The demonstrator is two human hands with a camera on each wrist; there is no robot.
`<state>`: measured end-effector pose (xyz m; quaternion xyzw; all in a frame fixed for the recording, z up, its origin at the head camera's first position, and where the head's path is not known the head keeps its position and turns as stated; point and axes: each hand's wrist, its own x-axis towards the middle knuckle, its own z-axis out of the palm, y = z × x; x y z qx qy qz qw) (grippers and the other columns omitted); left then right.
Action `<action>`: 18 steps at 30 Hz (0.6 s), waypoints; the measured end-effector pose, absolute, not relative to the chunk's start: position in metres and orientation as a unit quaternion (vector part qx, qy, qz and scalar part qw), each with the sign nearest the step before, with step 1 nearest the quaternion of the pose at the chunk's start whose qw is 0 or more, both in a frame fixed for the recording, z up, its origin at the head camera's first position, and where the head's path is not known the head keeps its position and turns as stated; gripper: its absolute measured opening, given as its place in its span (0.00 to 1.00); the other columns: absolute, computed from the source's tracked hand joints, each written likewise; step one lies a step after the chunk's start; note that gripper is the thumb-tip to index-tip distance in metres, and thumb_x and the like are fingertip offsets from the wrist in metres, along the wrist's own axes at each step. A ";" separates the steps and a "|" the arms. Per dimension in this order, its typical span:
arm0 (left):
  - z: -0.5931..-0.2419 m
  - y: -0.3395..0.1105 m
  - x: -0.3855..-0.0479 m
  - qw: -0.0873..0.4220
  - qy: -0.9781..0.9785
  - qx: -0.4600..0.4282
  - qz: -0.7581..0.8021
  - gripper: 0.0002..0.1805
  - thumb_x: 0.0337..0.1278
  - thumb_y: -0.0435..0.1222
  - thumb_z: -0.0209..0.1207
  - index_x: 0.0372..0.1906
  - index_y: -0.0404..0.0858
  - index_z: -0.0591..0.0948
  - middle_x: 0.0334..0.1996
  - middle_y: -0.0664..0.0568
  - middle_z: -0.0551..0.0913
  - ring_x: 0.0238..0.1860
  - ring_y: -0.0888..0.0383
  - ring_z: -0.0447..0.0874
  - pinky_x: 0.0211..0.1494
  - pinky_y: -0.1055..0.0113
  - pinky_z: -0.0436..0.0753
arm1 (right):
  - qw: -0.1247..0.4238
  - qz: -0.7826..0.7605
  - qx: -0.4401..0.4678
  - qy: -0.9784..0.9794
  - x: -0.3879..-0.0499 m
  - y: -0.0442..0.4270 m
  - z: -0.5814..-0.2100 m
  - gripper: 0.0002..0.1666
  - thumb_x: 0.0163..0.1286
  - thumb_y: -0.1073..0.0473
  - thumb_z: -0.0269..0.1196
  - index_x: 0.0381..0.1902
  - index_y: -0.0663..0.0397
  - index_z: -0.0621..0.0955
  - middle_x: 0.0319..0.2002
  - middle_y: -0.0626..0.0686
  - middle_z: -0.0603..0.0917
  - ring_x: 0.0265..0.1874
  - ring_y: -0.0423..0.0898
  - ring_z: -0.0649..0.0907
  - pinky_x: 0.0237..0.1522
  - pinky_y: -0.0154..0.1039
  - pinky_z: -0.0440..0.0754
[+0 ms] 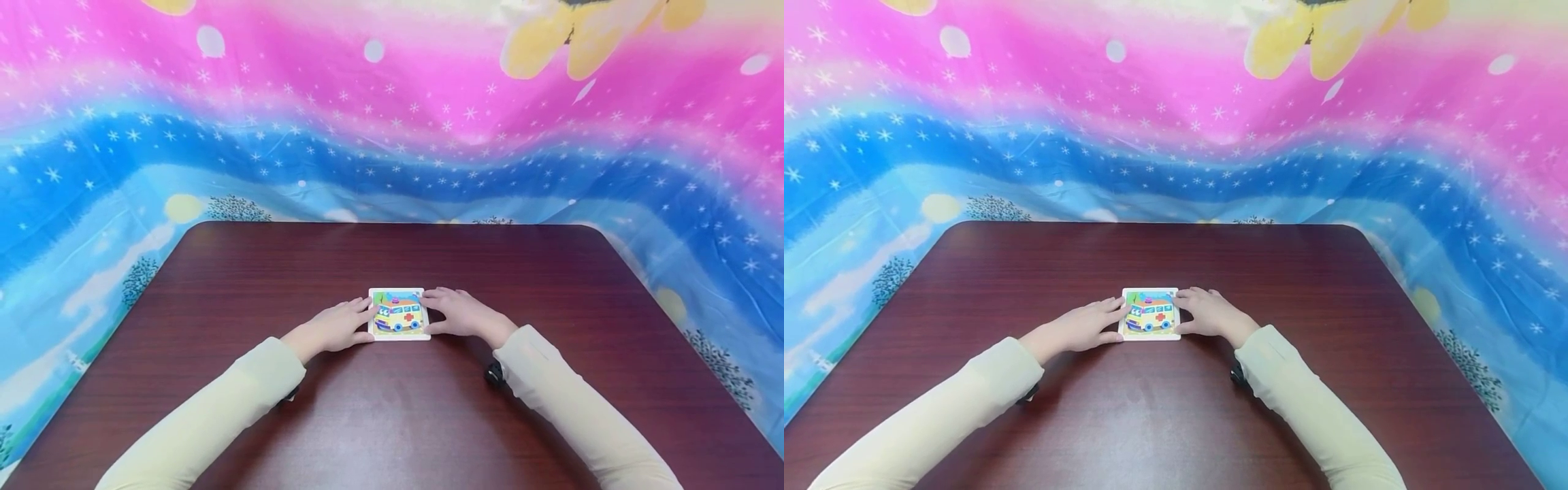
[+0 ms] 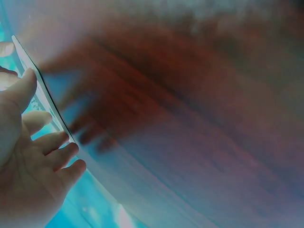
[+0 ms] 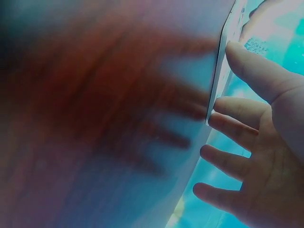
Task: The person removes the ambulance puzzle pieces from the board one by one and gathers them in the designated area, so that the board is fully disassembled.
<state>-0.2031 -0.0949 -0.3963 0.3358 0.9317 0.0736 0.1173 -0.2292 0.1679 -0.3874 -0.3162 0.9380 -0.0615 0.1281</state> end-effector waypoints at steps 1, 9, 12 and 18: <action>-0.396 -0.095 -0.202 0.117 0.931 0.338 0.073 0.34 0.62 0.49 0.53 0.68 0.37 0.62 0.67 0.38 0.57 0.67 0.45 0.53 0.67 0.54 0.57 | 0.128 -0.062 -0.315 0.938 -0.228 0.168 -0.388 0.41 0.59 0.44 0.64 0.66 0.57 0.67 0.64 0.57 0.66 0.65 0.56 0.61 0.60 0.60 0.60; -0.396 -0.095 -0.194 0.106 0.928 0.351 0.070 0.31 0.62 0.49 0.53 0.66 0.39 0.66 0.66 0.37 0.59 0.67 0.44 0.55 0.66 0.54 0.59 | 0.115 -0.065 -0.331 0.934 -0.219 0.170 -0.388 0.40 0.59 0.45 0.64 0.64 0.59 0.69 0.63 0.59 0.67 0.63 0.55 0.63 0.59 0.57 0.63; -0.394 -0.095 -0.192 0.107 0.928 0.350 0.068 0.31 0.62 0.49 0.53 0.66 0.39 0.66 0.66 0.37 0.59 0.67 0.44 0.55 0.66 0.55 0.59 | 0.111 -0.069 -0.336 0.933 -0.217 0.169 -0.387 0.39 0.59 0.46 0.65 0.63 0.60 0.69 0.63 0.59 0.67 0.63 0.55 0.64 0.60 0.56 0.64; -0.390 -0.093 -0.189 0.109 0.930 0.346 0.058 0.31 0.62 0.48 0.53 0.66 0.39 0.66 0.66 0.38 0.59 0.67 0.44 0.55 0.66 0.56 0.60 | 0.113 -0.077 -0.335 0.932 -0.218 0.169 -0.386 0.39 0.59 0.46 0.65 0.62 0.61 0.70 0.62 0.60 0.67 0.62 0.55 0.65 0.60 0.55 0.64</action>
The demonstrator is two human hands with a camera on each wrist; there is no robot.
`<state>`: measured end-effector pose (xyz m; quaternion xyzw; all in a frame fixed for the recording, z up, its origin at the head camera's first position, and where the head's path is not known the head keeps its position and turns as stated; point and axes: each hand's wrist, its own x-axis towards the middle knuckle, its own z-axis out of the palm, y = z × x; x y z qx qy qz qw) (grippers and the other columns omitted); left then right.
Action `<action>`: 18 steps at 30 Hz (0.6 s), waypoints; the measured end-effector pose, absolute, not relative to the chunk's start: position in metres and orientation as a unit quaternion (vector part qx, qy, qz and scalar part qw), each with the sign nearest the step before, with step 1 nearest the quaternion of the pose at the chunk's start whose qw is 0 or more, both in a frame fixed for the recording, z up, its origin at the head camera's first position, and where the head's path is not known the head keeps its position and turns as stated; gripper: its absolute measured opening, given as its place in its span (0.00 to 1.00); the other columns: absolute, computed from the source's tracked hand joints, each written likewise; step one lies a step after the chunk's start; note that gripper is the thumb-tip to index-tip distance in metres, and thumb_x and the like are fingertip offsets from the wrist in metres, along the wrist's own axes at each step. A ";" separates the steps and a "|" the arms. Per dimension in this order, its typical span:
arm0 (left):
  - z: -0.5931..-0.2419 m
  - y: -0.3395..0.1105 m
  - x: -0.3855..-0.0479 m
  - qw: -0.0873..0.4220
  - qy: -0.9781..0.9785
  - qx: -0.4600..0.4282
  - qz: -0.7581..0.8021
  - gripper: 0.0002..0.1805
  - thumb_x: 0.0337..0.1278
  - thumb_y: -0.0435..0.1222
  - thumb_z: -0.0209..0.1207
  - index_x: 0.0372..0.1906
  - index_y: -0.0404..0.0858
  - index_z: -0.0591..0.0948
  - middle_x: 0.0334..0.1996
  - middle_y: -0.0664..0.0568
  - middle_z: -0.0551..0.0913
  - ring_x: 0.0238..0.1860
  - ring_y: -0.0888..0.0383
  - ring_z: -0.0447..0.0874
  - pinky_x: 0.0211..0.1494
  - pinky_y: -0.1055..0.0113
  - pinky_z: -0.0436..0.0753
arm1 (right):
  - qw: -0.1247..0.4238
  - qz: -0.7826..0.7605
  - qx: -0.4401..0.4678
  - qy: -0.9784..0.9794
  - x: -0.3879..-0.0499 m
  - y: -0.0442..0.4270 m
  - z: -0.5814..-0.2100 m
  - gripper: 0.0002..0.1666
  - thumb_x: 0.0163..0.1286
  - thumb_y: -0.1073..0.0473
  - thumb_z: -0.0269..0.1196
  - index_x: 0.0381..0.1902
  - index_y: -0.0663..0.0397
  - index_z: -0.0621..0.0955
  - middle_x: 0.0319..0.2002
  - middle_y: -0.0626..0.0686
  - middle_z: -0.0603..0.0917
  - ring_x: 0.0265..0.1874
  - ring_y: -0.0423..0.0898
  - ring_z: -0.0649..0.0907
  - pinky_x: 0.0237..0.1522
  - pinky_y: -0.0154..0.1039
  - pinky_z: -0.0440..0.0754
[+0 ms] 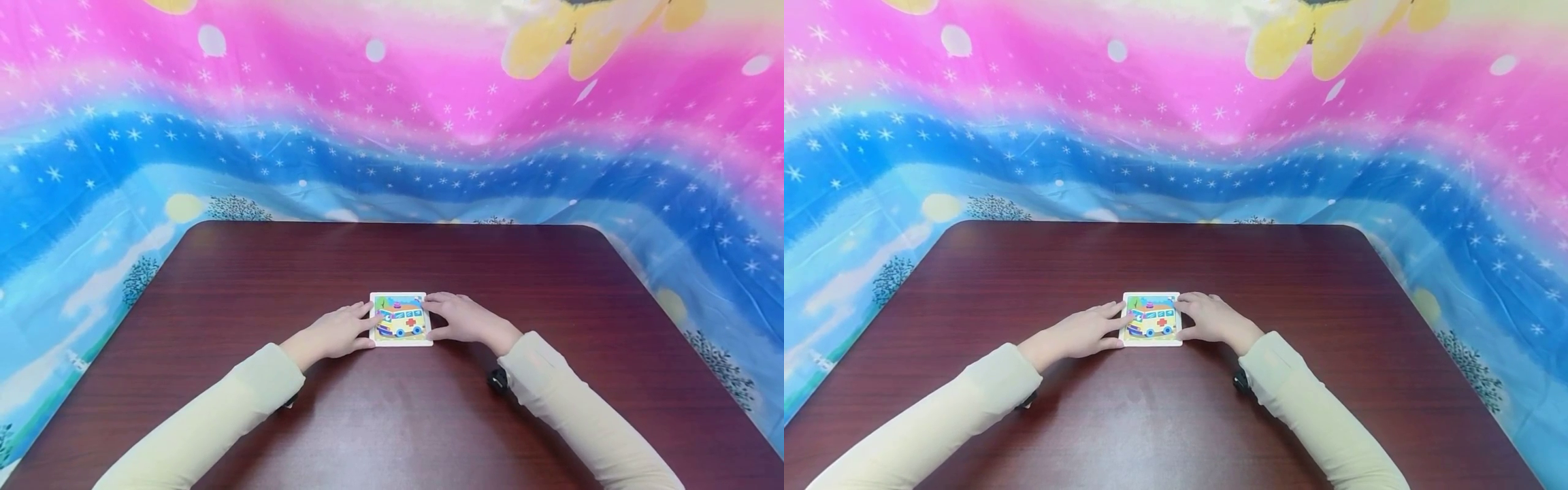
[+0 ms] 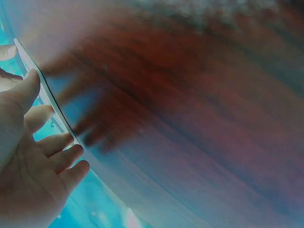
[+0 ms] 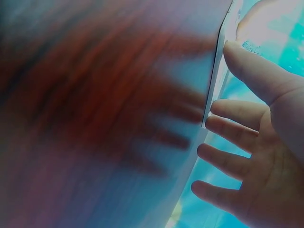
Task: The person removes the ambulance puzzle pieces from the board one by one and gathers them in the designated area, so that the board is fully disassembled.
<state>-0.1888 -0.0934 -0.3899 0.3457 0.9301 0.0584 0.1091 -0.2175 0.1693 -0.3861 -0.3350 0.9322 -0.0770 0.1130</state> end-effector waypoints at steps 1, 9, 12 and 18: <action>-0.389 -0.093 -0.188 0.109 0.931 0.344 0.057 0.31 0.62 0.48 0.54 0.66 0.39 0.66 0.66 0.38 0.59 0.67 0.45 0.55 0.66 0.56 0.60 | 0.114 -0.078 -0.335 0.932 -0.218 0.169 -0.386 0.39 0.58 0.46 0.66 0.62 0.61 0.70 0.62 0.60 0.67 0.62 0.55 0.65 0.60 0.54 0.64; -0.390 -0.091 -0.188 0.109 0.932 0.342 0.044 0.30 0.62 0.48 0.53 0.66 0.40 0.67 0.66 0.38 0.59 0.66 0.44 0.56 0.66 0.55 0.60 | 0.104 -0.082 -0.337 0.932 -0.223 0.165 -0.383 0.37 0.58 0.47 0.66 0.60 0.62 0.72 0.60 0.60 0.70 0.59 0.53 0.69 0.57 0.51 0.69; -0.390 -0.091 -0.189 0.110 0.933 0.341 0.041 0.30 0.62 0.48 0.53 0.66 0.40 0.67 0.66 0.38 0.59 0.66 0.44 0.56 0.66 0.55 0.61 | 0.094 -0.097 -0.335 0.933 -0.227 0.158 -0.380 0.36 0.57 0.48 0.67 0.59 0.61 0.73 0.58 0.58 0.72 0.56 0.52 0.72 0.55 0.50 0.72; -0.392 -0.090 -0.189 0.115 0.937 0.330 0.029 0.31 0.62 0.50 0.52 0.67 0.43 0.66 0.67 0.40 0.58 0.67 0.46 0.55 0.66 0.56 0.60 | 0.093 -0.135 -0.332 0.929 -0.238 0.140 -0.377 0.32 0.58 0.50 0.67 0.58 0.58 0.75 0.56 0.56 0.73 0.54 0.51 0.73 0.54 0.48 0.73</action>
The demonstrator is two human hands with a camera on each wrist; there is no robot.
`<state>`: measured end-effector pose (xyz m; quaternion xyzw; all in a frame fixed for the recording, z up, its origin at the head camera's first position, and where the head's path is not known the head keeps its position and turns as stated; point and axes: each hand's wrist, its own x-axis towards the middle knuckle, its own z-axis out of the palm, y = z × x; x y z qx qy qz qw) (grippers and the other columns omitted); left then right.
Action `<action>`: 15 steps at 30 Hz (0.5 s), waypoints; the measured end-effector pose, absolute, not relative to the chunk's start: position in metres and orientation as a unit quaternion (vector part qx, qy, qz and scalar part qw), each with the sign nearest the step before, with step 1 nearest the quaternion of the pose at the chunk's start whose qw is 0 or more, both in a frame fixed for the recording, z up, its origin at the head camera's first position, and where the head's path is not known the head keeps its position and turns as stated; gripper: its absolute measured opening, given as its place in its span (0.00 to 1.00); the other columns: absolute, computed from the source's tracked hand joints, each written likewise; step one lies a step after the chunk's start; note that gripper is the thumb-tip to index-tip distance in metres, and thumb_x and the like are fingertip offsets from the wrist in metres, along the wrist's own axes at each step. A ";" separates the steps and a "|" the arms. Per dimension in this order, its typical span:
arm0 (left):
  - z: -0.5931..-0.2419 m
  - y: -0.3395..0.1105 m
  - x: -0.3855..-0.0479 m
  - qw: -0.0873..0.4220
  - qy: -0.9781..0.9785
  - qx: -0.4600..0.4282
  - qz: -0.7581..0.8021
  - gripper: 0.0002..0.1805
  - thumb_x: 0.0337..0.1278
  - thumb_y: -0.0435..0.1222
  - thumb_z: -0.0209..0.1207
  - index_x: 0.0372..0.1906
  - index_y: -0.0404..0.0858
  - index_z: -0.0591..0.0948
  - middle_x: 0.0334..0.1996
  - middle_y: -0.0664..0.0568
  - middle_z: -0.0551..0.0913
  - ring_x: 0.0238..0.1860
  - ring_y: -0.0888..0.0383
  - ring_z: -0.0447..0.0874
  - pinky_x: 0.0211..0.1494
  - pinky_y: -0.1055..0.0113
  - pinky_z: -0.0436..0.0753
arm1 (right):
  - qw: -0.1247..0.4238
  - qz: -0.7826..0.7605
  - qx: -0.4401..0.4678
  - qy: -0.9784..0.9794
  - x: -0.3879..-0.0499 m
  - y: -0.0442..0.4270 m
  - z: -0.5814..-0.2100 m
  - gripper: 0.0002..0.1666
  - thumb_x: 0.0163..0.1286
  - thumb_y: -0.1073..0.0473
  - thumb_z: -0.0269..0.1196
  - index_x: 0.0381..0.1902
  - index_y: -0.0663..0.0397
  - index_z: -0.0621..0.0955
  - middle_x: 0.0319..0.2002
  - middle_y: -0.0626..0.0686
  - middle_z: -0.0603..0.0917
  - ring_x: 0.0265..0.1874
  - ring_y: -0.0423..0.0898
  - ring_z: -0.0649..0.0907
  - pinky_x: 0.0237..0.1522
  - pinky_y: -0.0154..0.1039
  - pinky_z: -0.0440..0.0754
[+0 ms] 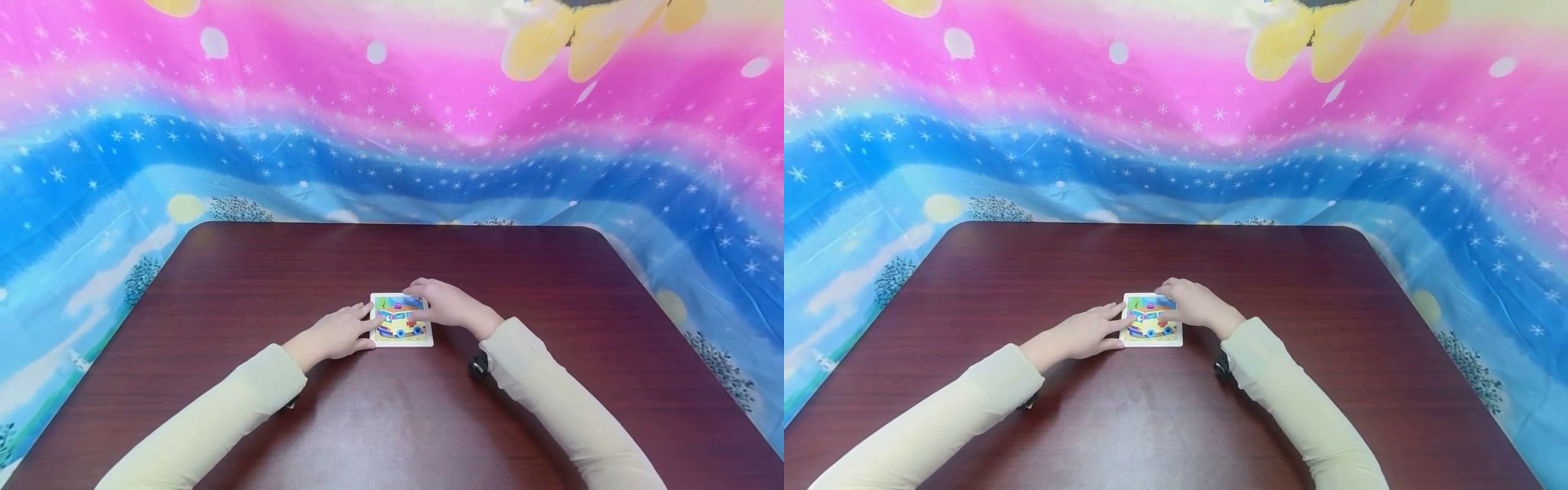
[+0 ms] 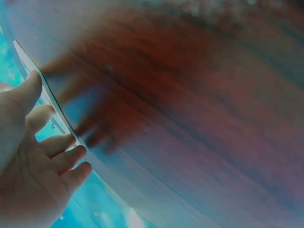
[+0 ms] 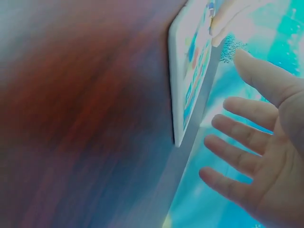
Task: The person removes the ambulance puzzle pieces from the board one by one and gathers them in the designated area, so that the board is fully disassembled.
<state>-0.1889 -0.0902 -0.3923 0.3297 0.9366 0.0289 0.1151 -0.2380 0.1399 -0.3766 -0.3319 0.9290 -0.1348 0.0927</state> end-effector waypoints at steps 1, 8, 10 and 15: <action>-0.393 -0.090 -0.189 0.114 0.936 0.330 0.030 0.30 0.62 0.50 0.52 0.67 0.43 0.66 0.67 0.40 0.58 0.67 0.46 0.55 0.66 0.56 0.61 | 0.095 -0.143 -0.331 0.928 -0.240 0.137 -0.376 0.32 0.58 0.51 0.67 0.58 0.58 0.75 0.56 0.56 0.74 0.54 0.51 0.73 0.54 0.47 0.73; -0.392 -0.090 -0.188 0.106 0.936 0.332 0.038 0.30 0.62 0.50 0.53 0.66 0.43 0.67 0.67 0.39 0.59 0.66 0.46 0.56 0.66 0.56 0.60 | 0.106 -0.166 -0.332 0.923 -0.251 0.118 -0.380 0.29 0.59 0.52 0.66 0.57 0.57 0.76 0.51 0.53 0.76 0.49 0.47 0.76 0.52 0.42 0.75; -0.392 -0.090 -0.188 0.104 0.937 0.332 0.040 0.29 0.62 0.49 0.53 0.66 0.43 0.67 0.67 0.39 0.59 0.66 0.46 0.56 0.66 0.56 0.60 | 0.109 -0.170 -0.331 0.922 -0.254 0.113 -0.382 0.28 0.59 0.53 0.66 0.56 0.57 0.77 0.50 0.53 0.76 0.48 0.47 0.76 0.50 0.42 0.75; -0.392 -0.091 -0.188 0.100 0.936 0.336 0.042 0.29 0.62 0.49 0.53 0.66 0.43 0.68 0.66 0.38 0.59 0.66 0.46 0.57 0.66 0.57 0.60 | 0.111 -0.169 -0.326 0.923 -0.256 0.104 -0.386 0.23 0.59 0.56 0.66 0.53 0.56 0.79 0.47 0.52 0.77 0.44 0.45 0.77 0.48 0.40 0.76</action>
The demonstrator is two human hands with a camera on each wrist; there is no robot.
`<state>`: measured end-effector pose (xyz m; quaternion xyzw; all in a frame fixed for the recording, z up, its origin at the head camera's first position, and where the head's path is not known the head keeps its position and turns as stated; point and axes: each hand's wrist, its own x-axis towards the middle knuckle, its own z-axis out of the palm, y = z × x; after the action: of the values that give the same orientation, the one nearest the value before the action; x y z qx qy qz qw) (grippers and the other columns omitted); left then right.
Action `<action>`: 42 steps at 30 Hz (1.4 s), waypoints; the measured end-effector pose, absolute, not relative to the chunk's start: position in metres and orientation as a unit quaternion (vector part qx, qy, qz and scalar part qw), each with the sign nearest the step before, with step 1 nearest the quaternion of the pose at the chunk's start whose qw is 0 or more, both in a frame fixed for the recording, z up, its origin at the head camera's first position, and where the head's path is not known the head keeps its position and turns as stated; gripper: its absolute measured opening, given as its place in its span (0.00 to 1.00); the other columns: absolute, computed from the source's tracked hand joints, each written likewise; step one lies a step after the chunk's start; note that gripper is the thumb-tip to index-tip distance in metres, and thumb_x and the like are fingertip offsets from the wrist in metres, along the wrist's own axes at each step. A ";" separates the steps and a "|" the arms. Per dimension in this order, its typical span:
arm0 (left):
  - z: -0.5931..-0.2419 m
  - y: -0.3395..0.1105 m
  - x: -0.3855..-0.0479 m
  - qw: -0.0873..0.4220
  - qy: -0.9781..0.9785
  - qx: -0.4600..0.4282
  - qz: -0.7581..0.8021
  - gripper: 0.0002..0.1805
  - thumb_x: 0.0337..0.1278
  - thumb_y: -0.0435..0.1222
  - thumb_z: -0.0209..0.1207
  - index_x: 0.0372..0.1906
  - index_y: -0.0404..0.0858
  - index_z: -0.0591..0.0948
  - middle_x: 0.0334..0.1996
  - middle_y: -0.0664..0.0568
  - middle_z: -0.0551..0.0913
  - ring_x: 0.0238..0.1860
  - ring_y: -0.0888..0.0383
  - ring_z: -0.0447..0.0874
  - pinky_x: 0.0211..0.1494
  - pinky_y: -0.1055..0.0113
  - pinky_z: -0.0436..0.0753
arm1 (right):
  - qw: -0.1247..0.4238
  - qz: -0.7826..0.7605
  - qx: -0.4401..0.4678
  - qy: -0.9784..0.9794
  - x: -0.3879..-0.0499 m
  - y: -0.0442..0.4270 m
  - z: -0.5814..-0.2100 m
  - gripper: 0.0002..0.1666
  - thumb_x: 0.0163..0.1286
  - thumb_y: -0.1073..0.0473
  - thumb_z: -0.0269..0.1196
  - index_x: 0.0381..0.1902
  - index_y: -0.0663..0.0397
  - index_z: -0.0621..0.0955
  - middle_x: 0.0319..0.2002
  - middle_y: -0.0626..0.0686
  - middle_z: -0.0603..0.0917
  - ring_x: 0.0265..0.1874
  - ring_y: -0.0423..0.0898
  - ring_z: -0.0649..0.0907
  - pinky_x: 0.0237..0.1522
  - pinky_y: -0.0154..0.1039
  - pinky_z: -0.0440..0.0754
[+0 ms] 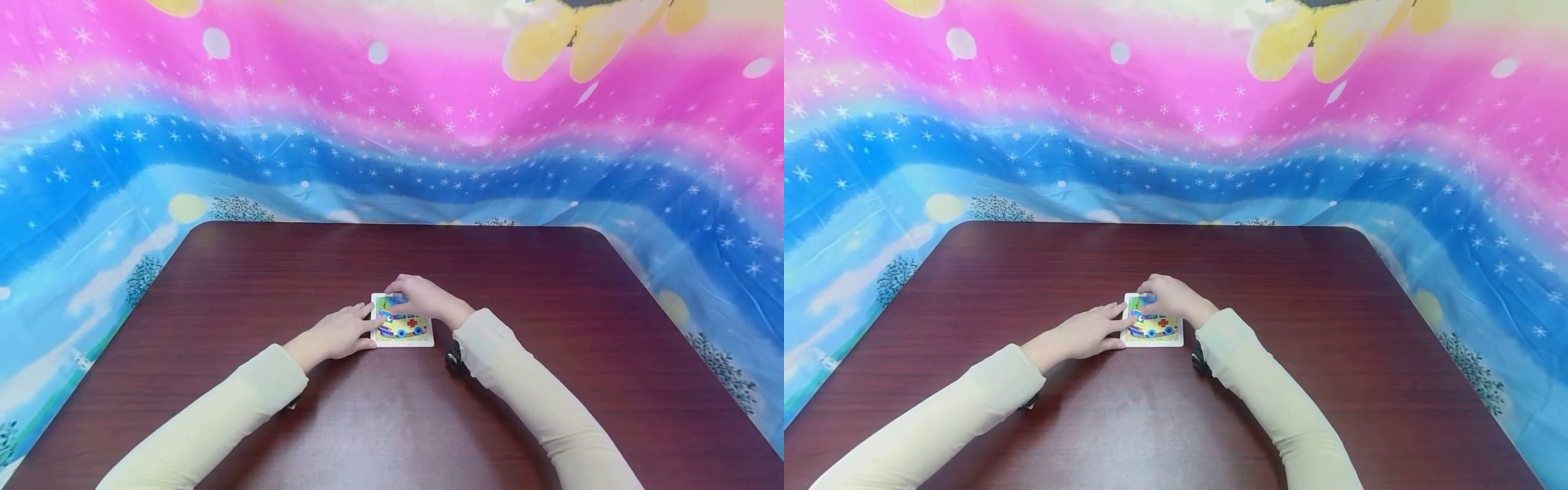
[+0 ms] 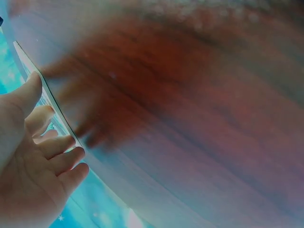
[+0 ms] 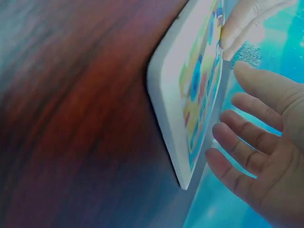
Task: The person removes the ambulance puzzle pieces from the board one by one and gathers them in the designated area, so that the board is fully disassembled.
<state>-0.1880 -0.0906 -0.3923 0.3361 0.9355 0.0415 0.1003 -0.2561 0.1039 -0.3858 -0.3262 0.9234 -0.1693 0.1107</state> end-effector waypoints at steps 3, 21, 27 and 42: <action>-0.393 -0.090 -0.188 0.101 0.935 0.336 0.042 0.29 0.62 0.49 0.53 0.66 0.43 0.68 0.66 0.38 0.59 0.66 0.46 0.57 0.66 0.57 0.60 | 0.109 -0.157 -0.327 0.926 -0.256 0.100 -0.387 0.21 0.59 0.57 0.67 0.51 0.56 0.80 0.45 0.51 0.78 0.42 0.45 0.77 0.47 0.40 0.77; -0.393 -0.090 -0.186 0.105 0.936 0.331 0.048 0.29 0.62 0.48 0.53 0.66 0.43 0.67 0.67 0.38 0.58 0.66 0.46 0.56 0.65 0.56 0.62 | 0.105 -0.138 -0.316 0.933 -0.256 0.094 -0.389 0.17 0.60 0.57 0.66 0.47 0.56 0.82 0.41 0.50 0.77 0.40 0.45 0.78 0.46 0.40 0.77; -0.392 -0.090 -0.186 0.107 0.935 0.333 0.054 0.29 0.62 0.48 0.53 0.66 0.42 0.67 0.66 0.37 0.59 0.66 0.45 0.56 0.65 0.55 0.62 | 0.102 -0.142 -0.306 0.936 -0.258 0.092 -0.389 0.14 0.60 0.58 0.65 0.44 0.54 0.81 0.40 0.49 0.77 0.38 0.44 0.77 0.44 0.40 0.77; -0.393 -0.090 -0.188 0.105 0.937 0.330 0.048 0.29 0.61 0.49 0.54 0.66 0.43 0.68 0.66 0.38 0.59 0.66 0.46 0.56 0.65 0.56 0.62 | 0.076 -0.200 -0.297 0.931 -0.265 0.095 -0.392 0.09 0.59 0.67 0.64 0.39 0.54 0.82 0.35 0.49 0.80 0.34 0.43 0.78 0.38 0.37 0.78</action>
<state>-0.1878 -0.0898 -0.3927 0.3302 0.9368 0.0484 0.1051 -0.2650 0.0948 -0.3921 -0.2970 0.9307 -0.1996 0.0761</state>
